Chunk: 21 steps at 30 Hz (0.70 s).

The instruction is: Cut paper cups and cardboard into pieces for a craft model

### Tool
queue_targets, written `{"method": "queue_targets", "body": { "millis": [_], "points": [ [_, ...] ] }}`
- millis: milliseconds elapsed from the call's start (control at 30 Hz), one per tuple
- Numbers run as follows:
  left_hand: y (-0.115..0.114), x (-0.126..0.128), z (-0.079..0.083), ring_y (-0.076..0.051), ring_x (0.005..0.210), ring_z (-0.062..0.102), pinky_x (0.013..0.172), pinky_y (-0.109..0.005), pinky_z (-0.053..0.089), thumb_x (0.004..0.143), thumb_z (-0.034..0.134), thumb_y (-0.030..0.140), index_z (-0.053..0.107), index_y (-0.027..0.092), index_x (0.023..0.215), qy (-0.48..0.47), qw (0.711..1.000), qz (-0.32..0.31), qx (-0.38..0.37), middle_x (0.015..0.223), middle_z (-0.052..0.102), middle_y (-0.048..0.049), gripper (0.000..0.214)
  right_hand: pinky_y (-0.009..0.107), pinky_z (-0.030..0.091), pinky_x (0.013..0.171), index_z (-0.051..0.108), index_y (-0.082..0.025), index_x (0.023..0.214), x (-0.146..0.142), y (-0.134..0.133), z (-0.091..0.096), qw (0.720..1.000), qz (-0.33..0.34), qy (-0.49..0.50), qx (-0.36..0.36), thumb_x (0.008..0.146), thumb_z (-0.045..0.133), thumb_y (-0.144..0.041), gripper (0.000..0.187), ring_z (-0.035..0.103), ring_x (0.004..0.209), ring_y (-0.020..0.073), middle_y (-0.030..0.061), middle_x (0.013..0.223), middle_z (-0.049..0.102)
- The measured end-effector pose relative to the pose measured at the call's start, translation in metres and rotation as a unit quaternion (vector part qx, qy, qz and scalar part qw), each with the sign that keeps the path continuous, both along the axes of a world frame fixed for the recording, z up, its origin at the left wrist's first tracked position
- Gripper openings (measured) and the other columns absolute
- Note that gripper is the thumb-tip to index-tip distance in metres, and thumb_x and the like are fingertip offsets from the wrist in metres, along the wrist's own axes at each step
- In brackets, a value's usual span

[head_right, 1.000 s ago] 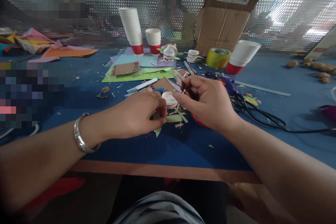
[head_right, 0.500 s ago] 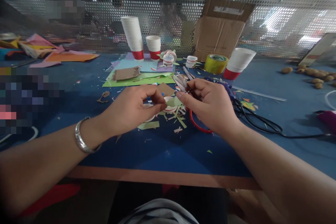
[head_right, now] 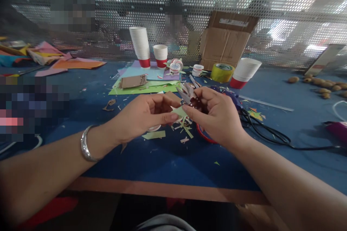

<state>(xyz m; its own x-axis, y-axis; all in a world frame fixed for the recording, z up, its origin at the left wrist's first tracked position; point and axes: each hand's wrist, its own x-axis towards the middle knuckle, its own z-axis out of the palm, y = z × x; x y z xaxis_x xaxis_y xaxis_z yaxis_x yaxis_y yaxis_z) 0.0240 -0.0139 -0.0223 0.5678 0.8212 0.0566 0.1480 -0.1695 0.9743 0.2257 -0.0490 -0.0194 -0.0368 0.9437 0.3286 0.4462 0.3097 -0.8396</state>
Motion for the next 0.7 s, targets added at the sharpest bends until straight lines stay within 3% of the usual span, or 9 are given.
{"method": "queue_targets", "body": {
  "millis": [133,233,333,467,700],
  "points": [
    [-0.0024,0.0018,0.0022,-0.011,0.067,0.065,0.065,-0.025,0.054,0.079,0.079,0.031,0.066,0.015,0.085,-0.048,0.995,0.031,-0.084,0.075,0.066,0.0001,0.021,0.025,0.031,0.042,0.068,-0.019,0.093,0.0005,-0.0009,0.0015,1.0,0.021,-0.003,-0.017,0.083,0.076,-0.041,0.026,0.041,0.044,0.0081,-0.0037,0.061,0.058],
    [-0.0019,-0.0005,0.0038,-0.011,0.07,0.068,0.067,-0.024,0.054,0.078,0.08,0.027,0.067,0.015,0.083,-0.098,0.987,0.053,-0.119,0.075,0.067,0.0007,0.02,0.025,0.031,0.045,0.069,-0.018,0.093,0.0028,0.0007,0.0013,0.998,0.047,-0.023,-0.035,0.09,0.068,-0.046,0.028,0.039,0.044,0.0074,-0.0031,0.062,0.06],
    [0.0002,-0.0044,0.0041,-0.009,0.064,0.064,0.063,-0.021,0.05,0.076,0.082,0.027,0.068,0.014,0.081,-0.128,0.982,0.055,-0.126,0.07,0.067,0.0017,0.02,0.024,0.032,0.047,0.07,-0.019,0.088,0.0041,0.0036,0.0002,0.996,0.059,-0.058,-0.042,0.092,0.064,-0.051,0.033,0.04,0.049,0.0088,-0.003,0.061,0.055],
    [0.002,-0.0069,0.0047,-0.007,0.06,0.055,0.058,-0.02,0.044,0.071,0.085,0.023,0.071,0.016,0.079,-0.15,0.977,0.076,-0.133,0.066,0.063,0.004,0.018,0.025,0.038,0.057,0.072,-0.02,0.084,0.004,0.0048,0.0014,0.992,0.07,-0.098,-0.03,0.091,0.064,-0.054,0.036,0.05,0.065,0.0137,0.001,0.073,0.061],
    [0.0014,-0.0052,0.0057,-0.007,0.064,0.056,0.065,-0.022,0.046,0.076,0.079,0.016,0.075,0.015,0.08,-0.192,0.967,0.065,-0.154,0.074,0.067,0.0019,0.006,0.025,0.04,0.057,0.074,-0.022,0.086,0.0035,0.0025,0.0001,0.988,0.098,-0.111,-0.043,0.091,0.063,-0.055,0.035,0.055,0.067,0.0159,0.0015,0.078,0.067]
  ]
}}
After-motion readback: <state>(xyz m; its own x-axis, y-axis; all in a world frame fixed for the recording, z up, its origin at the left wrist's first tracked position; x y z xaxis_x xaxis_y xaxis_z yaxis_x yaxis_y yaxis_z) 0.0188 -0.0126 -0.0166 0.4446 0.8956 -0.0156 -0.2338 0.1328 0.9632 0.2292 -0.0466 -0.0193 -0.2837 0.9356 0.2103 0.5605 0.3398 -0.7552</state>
